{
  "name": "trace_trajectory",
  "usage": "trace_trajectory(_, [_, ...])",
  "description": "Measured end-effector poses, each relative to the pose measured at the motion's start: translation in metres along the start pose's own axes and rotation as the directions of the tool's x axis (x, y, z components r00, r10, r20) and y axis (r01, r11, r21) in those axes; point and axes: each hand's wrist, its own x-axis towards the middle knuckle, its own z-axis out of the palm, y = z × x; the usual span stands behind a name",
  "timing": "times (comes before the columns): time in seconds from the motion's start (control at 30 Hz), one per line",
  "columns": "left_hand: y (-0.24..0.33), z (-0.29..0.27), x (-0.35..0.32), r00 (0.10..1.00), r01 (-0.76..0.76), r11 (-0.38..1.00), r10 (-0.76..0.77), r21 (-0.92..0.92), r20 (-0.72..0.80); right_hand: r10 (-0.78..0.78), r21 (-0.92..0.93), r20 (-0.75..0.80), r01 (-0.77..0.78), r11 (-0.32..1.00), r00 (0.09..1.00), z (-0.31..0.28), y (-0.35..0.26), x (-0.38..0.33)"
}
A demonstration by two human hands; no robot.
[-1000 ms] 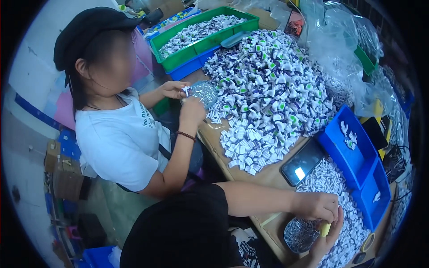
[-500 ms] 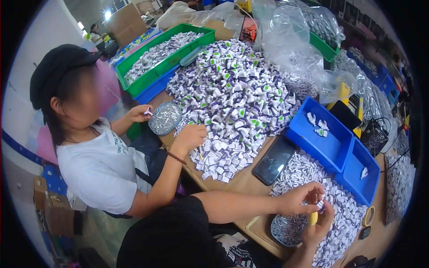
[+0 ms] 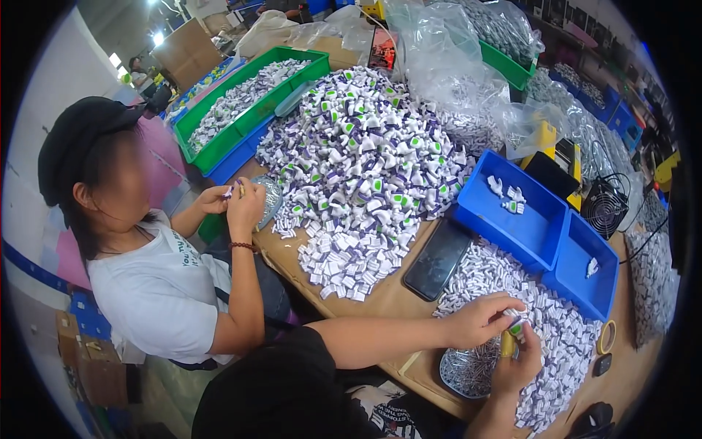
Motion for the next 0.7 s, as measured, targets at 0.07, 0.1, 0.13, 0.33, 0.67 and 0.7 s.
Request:
trace_trajectory(0.07, [0.004,-0.003,-0.003,0.998,0.052,0.999,-0.052,0.009,0.039,-0.208,-0.196,0.074,0.219,0.956,0.975,0.0,-0.015,0.01])
trace_trajectory(0.1, [0.006,-0.004,-0.004,0.992,0.099,0.995,-0.1,0.019,0.073,-0.204,-0.2,0.073,0.215,0.956,0.976,0.001,-0.017,0.01])
trace_trajectory(0.13, [0.005,-0.001,-0.005,0.998,0.044,0.998,-0.046,0.046,0.05,-0.259,-0.21,0.081,0.271,0.94,0.962,0.003,-0.016,0.009])
trace_trajectory(0.33, [-0.008,0.006,-0.003,0.994,-0.107,0.981,0.109,0.165,-0.003,-0.341,-0.245,0.061,0.345,0.906,0.938,0.008,-0.021,0.007])
trace_trajectory(0.67, [0.002,0.001,-0.003,0.999,0.029,0.94,-0.034,0.339,0.007,-0.144,-0.131,0.121,0.16,0.978,0.982,0.005,-0.026,0.013])
trace_trajectory(0.7, [0.0,-0.001,-0.004,0.998,0.047,0.948,-0.055,0.314,0.017,-0.09,-0.094,0.129,0.103,0.99,0.988,0.004,-0.026,0.013])
